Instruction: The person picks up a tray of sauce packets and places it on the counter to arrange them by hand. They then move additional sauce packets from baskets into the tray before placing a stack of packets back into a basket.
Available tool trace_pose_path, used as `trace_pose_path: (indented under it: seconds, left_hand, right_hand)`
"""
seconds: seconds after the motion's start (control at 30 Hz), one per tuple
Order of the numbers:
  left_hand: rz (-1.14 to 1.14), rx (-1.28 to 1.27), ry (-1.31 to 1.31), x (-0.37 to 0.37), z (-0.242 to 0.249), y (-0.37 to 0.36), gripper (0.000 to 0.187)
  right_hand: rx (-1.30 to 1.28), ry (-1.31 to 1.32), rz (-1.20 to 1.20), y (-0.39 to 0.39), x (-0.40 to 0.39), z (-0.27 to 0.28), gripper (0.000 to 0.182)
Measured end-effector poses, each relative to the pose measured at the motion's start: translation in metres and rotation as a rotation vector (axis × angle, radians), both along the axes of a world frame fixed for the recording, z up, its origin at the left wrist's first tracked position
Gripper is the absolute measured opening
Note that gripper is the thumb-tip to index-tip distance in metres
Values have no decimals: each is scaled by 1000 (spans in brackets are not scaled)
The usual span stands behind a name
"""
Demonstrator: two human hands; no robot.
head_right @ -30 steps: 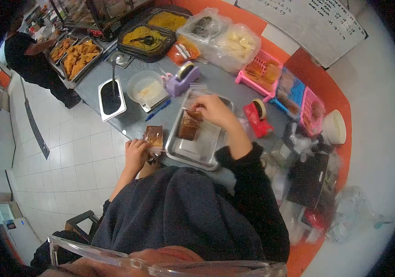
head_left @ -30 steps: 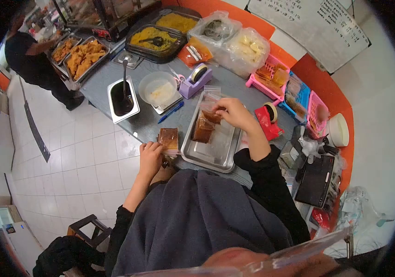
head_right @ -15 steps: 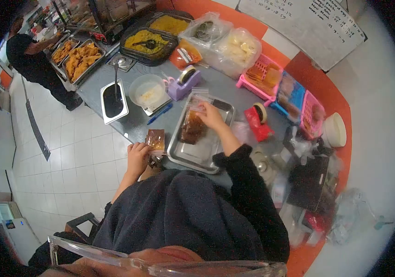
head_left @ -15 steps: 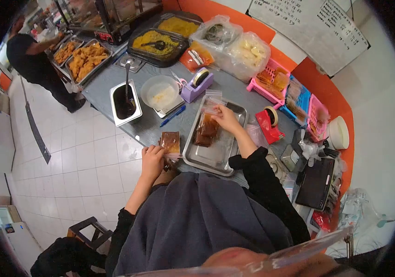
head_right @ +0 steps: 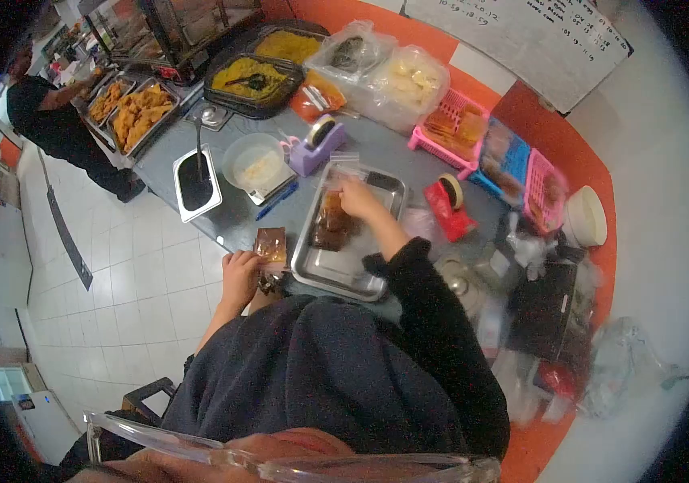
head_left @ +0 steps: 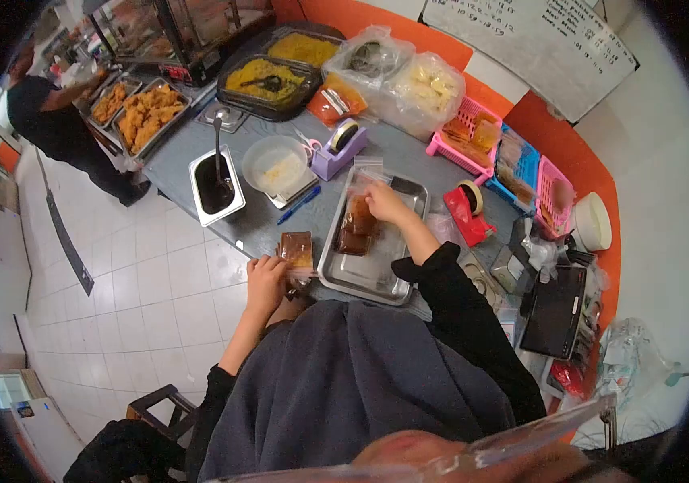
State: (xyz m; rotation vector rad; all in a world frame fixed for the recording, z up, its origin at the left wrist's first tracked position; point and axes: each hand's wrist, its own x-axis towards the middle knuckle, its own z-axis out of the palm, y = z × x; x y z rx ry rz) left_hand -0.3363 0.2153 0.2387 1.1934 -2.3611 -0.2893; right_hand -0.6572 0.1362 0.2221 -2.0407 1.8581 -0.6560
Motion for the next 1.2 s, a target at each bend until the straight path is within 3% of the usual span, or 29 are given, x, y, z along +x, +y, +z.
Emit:
trace_pose_path:
  seconds: [0.23,0.33,0.4,0.5,0.67,0.83,0.93,1.07,1.2]
  left_hand:
    - [8,-69,-3,0,0,-1,20]
    - [8,-46,-15,-1,-1,-1,20]
    - [15,-51,-11,-1,-3,-2,21]
    - [27,-65,11,-3,-4,-2,20]
    - [38,-69,-3,-3,-3,-2,18]
    - [28,-73,7,-5,-1,0,17]
    - [83,-99,-46,-8,0,2,19]
    - [130,-165,0,-13,0,0,19]
    - [174,-214,56,-19,2,-1,17]
  right_hand:
    - [178,16,-61,-1,3,12,17]
    - [141,-123,-64,4,1,17,21]
    - [252,-365,-134,7,0,24,25]
    - [70,-204,-33,-3,-13,-9,26]
    - [40,11,-69,-7,-13,-17,25]
    - [24,49,-7,8,-4,28,19]
    - [204,-7,102,24,20,80,17]
    - [-174,-77,119,23,60,111,14]
    - [-499,-154,137,21,105,85,13]
